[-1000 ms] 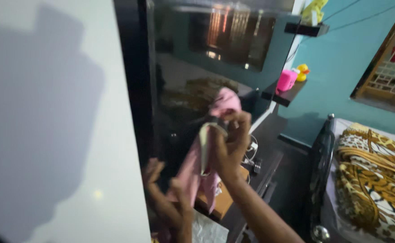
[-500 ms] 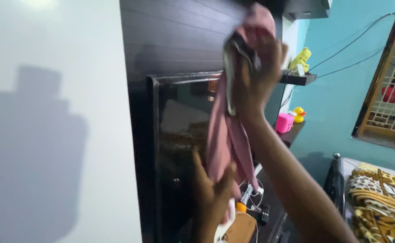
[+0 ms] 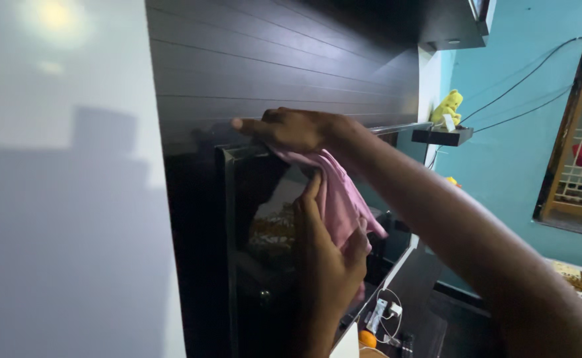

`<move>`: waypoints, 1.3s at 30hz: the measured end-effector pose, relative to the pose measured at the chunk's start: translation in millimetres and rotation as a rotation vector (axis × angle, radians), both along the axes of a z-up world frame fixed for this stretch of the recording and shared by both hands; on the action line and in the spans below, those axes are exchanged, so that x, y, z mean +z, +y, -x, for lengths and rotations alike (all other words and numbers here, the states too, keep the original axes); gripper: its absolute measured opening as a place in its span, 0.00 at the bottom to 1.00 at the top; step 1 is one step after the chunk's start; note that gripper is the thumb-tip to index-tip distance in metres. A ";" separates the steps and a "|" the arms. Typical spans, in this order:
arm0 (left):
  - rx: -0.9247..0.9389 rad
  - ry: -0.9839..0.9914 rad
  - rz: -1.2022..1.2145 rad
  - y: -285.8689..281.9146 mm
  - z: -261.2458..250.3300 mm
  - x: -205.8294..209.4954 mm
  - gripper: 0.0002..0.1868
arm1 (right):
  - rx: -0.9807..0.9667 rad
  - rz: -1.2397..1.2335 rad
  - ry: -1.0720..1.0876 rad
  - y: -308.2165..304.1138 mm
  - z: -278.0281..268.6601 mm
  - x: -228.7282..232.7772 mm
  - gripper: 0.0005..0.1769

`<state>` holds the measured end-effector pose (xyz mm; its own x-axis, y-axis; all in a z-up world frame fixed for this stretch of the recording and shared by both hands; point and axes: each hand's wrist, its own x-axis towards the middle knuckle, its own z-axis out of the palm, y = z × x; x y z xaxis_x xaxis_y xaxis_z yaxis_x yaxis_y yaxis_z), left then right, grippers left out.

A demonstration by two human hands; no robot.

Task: The person wipes the front and edges of a flat-screen TV with a pink cloth, then cleans a white router and a cardboard box on the TV stand. The person uses a pink cloth to wipe the surfaces.

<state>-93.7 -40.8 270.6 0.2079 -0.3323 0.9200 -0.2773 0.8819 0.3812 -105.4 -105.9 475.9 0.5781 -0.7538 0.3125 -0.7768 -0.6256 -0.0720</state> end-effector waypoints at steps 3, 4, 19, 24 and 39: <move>0.041 -0.039 0.046 0.4 -9.1 -2.1 0.43 | -0.043 0.000 0.031 -14.2 8.5 6.8 0.53; 0.059 -0.048 0.066 1.2 -11.7 -2.8 0.44 | -0.061 0.008 0.050 -20.0 11.8 7.4 0.53; 0.205 0.033 -0.038 8.5 -11.0 -0.3 0.47 | 0.085 0.022 0.120 3.4 -16.8 9.7 0.37; 0.392 -0.045 -0.171 25.6 -16.4 15.5 0.49 | 0.076 0.038 0.087 -2.2 -1.8 4.3 0.36; 0.270 -0.128 -0.251 -36.1 20.2 8.1 0.39 | 0.097 0.146 -0.498 -83.1 109.4 -8.5 0.40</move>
